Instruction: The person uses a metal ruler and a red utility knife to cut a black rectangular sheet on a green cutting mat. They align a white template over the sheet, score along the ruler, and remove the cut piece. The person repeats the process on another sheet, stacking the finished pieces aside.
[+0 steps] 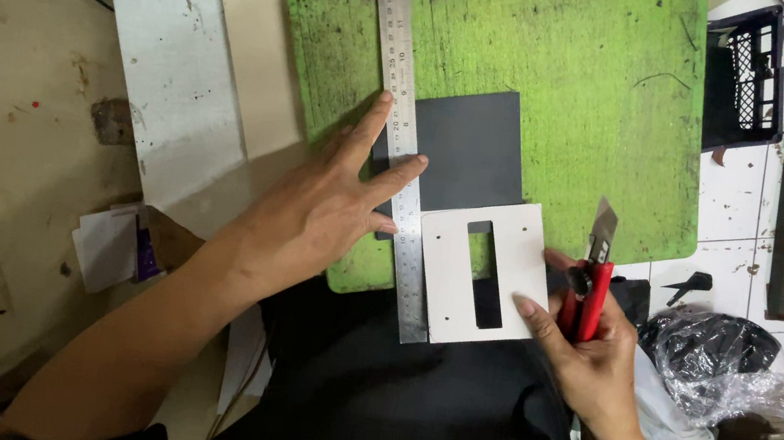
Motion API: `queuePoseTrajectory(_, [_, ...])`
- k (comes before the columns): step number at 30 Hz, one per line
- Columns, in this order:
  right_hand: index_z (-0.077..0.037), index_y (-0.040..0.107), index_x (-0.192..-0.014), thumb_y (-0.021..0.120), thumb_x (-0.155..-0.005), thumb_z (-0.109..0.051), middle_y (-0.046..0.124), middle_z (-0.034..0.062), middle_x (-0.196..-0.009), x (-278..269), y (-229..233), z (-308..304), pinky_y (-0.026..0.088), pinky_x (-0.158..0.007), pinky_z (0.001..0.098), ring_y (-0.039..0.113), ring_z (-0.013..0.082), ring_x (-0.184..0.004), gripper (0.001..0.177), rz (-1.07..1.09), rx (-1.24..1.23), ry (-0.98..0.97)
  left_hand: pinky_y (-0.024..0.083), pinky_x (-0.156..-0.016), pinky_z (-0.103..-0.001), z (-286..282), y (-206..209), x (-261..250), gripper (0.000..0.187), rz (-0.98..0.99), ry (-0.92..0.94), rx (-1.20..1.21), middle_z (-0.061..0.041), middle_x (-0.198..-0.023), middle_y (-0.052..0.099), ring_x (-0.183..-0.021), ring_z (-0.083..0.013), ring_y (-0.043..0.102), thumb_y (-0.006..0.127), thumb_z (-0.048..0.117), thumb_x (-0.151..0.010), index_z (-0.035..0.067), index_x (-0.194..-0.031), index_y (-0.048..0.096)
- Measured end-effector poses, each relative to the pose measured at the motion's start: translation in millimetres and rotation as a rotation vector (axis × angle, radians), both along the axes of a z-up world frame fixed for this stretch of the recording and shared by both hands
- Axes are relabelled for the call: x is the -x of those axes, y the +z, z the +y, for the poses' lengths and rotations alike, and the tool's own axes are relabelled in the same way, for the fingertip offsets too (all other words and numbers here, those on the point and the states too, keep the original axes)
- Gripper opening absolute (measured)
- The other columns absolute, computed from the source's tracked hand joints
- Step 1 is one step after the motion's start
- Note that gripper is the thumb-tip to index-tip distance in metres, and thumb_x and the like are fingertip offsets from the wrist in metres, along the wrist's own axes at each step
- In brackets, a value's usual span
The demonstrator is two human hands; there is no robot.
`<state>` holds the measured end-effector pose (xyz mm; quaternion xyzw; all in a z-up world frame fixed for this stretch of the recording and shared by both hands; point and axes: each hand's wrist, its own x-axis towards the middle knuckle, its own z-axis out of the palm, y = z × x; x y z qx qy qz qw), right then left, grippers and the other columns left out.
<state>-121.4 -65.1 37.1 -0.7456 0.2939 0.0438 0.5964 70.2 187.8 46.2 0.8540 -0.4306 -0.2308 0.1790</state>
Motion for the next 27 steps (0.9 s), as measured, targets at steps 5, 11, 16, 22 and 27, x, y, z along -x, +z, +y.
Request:
queuePoseTrajectory(5, [-0.008, 0.064, -0.136, 0.078, -0.086, -0.012, 0.045, -0.0072, -0.067, 0.5, 0.2, 2.9, 0.034, -0.056, 0.0177, 0.038, 0.002, -0.059, 0.052, 0.004, 0.002, 0.004, 0.043, -0.112, -0.054, -0.3, 5.7, -1.0, 0.071, 0.047, 0.01, 0.003, -0.035, -0.166, -0.005, -0.156, -0.0457, 0.018, 0.07, 0.003, -0.087, 0.006, -0.154, 0.046])
queuePoseTrajectory(11, [-0.008, 0.062, -0.138, 0.077, -0.087, -0.012, 0.046, -0.0067, -0.067, 2.4, -3.4, 2.6, 0.034, -0.056, 0.0177, 0.038, 0.002, -0.059, 0.053, -0.012, -0.007, 0.016, 0.044, -0.112, -0.055, -1.1, 1.7, -0.7, 0.077, 0.038, 0.024, 0.016, -0.034, -0.166, -0.003, -0.155, -0.0467, 0.019, 0.078, 0.017, -0.084, 0.006, -0.153, 0.047])
queuePoseTrajectory(16, [-0.011, 0.065, -0.135, 0.079, -0.086, -0.013, 0.046, -0.0068, -0.069, 2.1, -2.9, 3.1, 0.033, -0.056, 0.0177, 0.038, 0.0016, -0.059, 0.051, 0.013, 0.012, 0.007, 0.028, -0.123, -0.052, 1.8, -8.8, -0.9, 0.078, -0.04, -0.017, 0.026, -0.035, -0.165, -0.007, -0.156, -0.0471, 0.014, 0.079, 0.022, -0.083, 0.007, -0.153, 0.048])
queuePoseTrajectory(22, [-0.011, 0.065, -0.135, 0.079, -0.086, -0.013, 0.047, -0.0075, -0.067, 4.6, -6.0, 4.1, 0.034, -0.053, 0.017, 0.039, 0.0009, -0.057, 0.051, 0.029, -0.014, -0.018, 0.022, -0.126, -0.056, 5.0, -21.4, -2.3, 0.077, -0.049, -0.021, 0.11, -0.036, -0.165, -0.001, -0.156, -0.0482, 0.009, 0.082, 0.025, -0.083, 0.007, -0.151, 0.051])
queuePoseTrajectory(27, [-0.008, 0.063, -0.136, 0.079, -0.086, -0.011, 0.043, -0.0063, -0.067, 7.2, -9.2, 3.8, 0.033, -0.056, 0.0185, 0.038, 0.0027, -0.059, 0.052, -0.01, -0.034, 0.006, 0.024, -0.123, -0.06, 9.9, -31.7, -2.2, 0.087, -0.052, -0.036, 0.025, -0.025, -0.169, -0.006, -0.157, -0.0463, 0.004, 0.083, 0.034, -0.081, 0.013, -0.157, 0.045])
